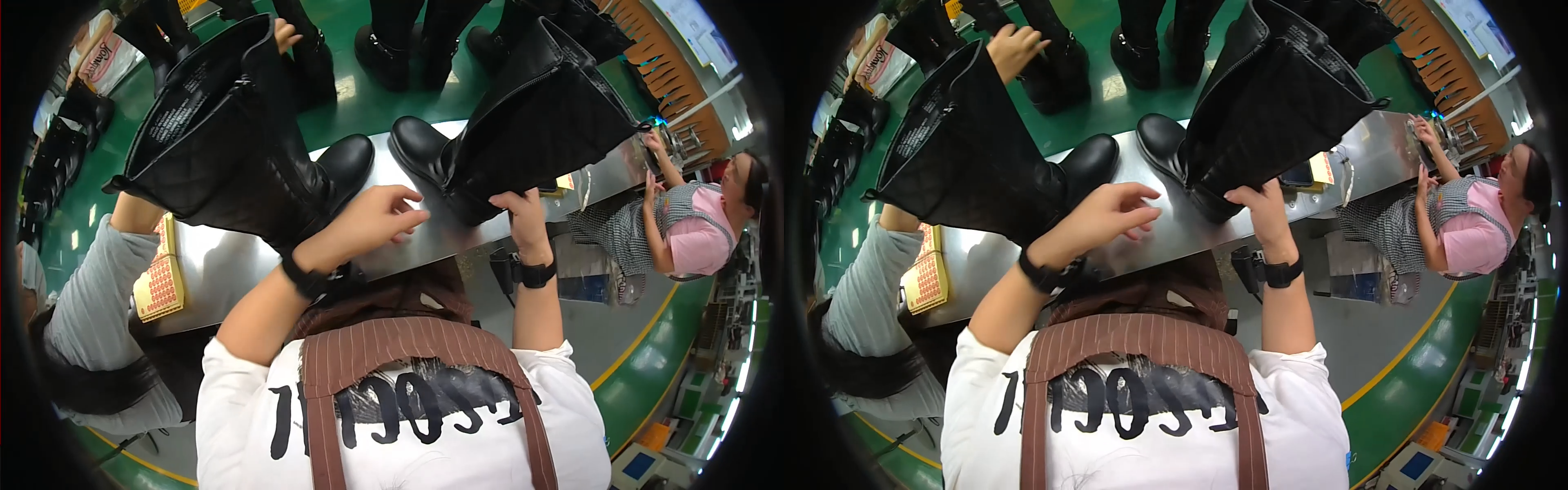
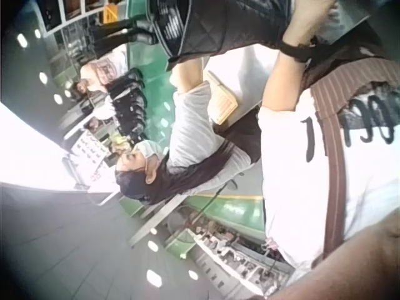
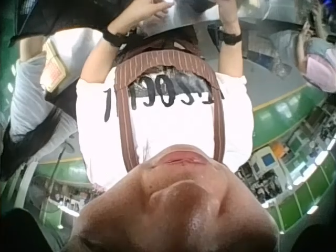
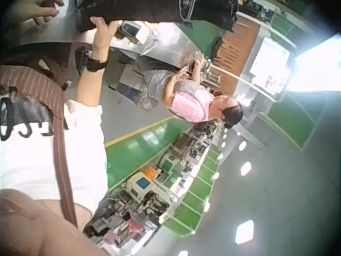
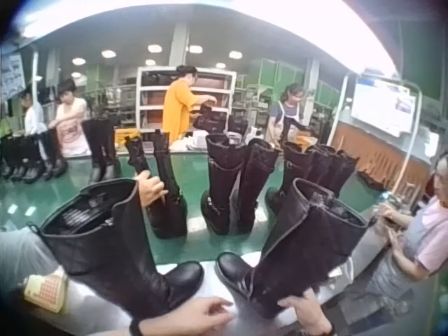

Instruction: Inspecting and quality-checking pairs of black boots on a production line, checking zippers, labels, and overall condition.

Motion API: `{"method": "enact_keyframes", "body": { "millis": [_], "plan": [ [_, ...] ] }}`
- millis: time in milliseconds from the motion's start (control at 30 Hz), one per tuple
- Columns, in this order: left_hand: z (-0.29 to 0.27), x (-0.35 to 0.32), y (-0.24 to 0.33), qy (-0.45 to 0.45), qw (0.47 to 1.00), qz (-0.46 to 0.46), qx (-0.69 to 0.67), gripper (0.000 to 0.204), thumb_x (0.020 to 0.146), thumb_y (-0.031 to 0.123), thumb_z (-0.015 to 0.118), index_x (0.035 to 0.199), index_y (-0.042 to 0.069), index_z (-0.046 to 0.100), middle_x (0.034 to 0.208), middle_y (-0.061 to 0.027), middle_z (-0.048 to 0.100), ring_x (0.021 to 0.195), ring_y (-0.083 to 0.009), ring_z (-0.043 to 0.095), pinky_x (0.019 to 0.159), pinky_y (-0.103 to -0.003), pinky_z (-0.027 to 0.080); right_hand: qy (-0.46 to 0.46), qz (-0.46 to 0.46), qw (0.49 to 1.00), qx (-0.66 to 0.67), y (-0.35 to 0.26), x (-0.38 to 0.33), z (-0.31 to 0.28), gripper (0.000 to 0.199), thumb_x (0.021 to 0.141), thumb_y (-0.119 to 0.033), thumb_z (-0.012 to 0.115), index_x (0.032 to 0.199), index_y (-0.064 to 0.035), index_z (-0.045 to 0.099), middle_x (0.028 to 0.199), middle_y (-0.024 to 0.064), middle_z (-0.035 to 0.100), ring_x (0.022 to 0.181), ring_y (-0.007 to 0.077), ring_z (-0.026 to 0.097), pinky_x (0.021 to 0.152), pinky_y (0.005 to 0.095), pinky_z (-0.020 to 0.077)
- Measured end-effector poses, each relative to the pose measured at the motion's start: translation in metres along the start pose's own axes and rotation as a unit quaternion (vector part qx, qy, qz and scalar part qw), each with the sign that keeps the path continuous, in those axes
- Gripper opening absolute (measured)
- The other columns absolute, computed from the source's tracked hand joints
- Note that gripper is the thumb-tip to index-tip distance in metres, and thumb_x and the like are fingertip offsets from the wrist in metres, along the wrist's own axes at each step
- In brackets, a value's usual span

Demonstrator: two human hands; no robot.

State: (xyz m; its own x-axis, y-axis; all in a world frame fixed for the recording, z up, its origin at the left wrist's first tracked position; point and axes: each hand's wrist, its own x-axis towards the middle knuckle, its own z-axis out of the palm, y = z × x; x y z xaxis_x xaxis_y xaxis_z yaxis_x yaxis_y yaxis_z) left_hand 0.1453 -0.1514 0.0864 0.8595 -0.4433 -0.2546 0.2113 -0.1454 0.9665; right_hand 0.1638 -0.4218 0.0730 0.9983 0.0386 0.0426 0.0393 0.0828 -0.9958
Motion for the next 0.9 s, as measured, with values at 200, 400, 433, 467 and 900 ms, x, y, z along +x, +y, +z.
{"method": "enact_keyframes", "body": {
  "millis": [200,400,433,467,900],
  "plan": [
    [0.030,0.063,-0.021,0.021,0.994,-0.088,-0.060,0.042,0.089,0.022,0.069,0.115,-0.007,0.055,0.089,-0.0106,0.067,0.076,-0.0161,0.065,0.063,-0.027,0.054,-0.012,0.018,1.000,0.020,0.005,-0.003,0.004,0.047,0.072,-0.001,0.073,0.116,0.0011,0.059,0.107,0.0057,0.063,0.094,0.0130,0.060,0.080,0.0270,0.0495],
    [0.017,0.076,-0.033,-0.041,0.993,-0.096,-0.062,0.028,0.091,0.026,0.067,0.098,-0.001,0.061,0.084,-0.0088,0.068,0.065,-0.0148,0.064,0.058,-0.026,0.053,-0.102,-0.036,0.988,-0.108,0.000,0.000,0.010,0.057,0.067,-0.001,0.085,0.117,0.0011,0.059,0.111,0.0053,0.064,0.102,0.0162,0.060,0.090,0.0302,0.0483],
    [0.015,0.077,-0.035,-0.073,0.991,-0.092,-0.068,0.026,0.093,0.026,0.066,0.096,0.000,0.063,0.082,-0.0078,0.068,0.062,-0.0136,0.063,0.057,-0.025,0.053,-0.092,-0.038,0.989,-0.106,0.000,0.000,0.011,0.057,0.067,-0.001,0.085,0.117,0.0011,0.059,0.111,0.0053,0.064,0.102,0.0162,0.060,0.090,0.0302,0.0483],
    [0.013,0.078,-0.036,-0.071,0.991,-0.091,-0.067,0.026,0.093,0.026,0.066,0.096,0.000,0.063,0.082,-0.0078,0.068,0.062,-0.0136,0.063,0.057,-0.025,0.053,-0.101,-0.018,0.990,-0.095,0.000,0.000,0.011,0.055,0.067,0.000,0.084,0.116,0.0014,0.060,0.110,0.0053,0.064,0.101,0.0160,0.060,0.090,0.0298,0.0486],
    [0.004,0.021,0.088,-0.121,0.976,0.089,-0.160,0.024,0.097,0.024,0.058,0.086,0.004,0.067,0.068,-0.0040,0.067,0.051,-0.0055,0.055,0.049,-0.018,0.042,-0.074,-0.118,0.965,-0.220,0.004,0.005,0.011,0.047,0.066,-0.001,0.077,0.111,0.0011,0.063,0.106,0.0099,0.068,0.097,0.0196,0.065,0.087,0.0323,0.0498]
  ]
}}
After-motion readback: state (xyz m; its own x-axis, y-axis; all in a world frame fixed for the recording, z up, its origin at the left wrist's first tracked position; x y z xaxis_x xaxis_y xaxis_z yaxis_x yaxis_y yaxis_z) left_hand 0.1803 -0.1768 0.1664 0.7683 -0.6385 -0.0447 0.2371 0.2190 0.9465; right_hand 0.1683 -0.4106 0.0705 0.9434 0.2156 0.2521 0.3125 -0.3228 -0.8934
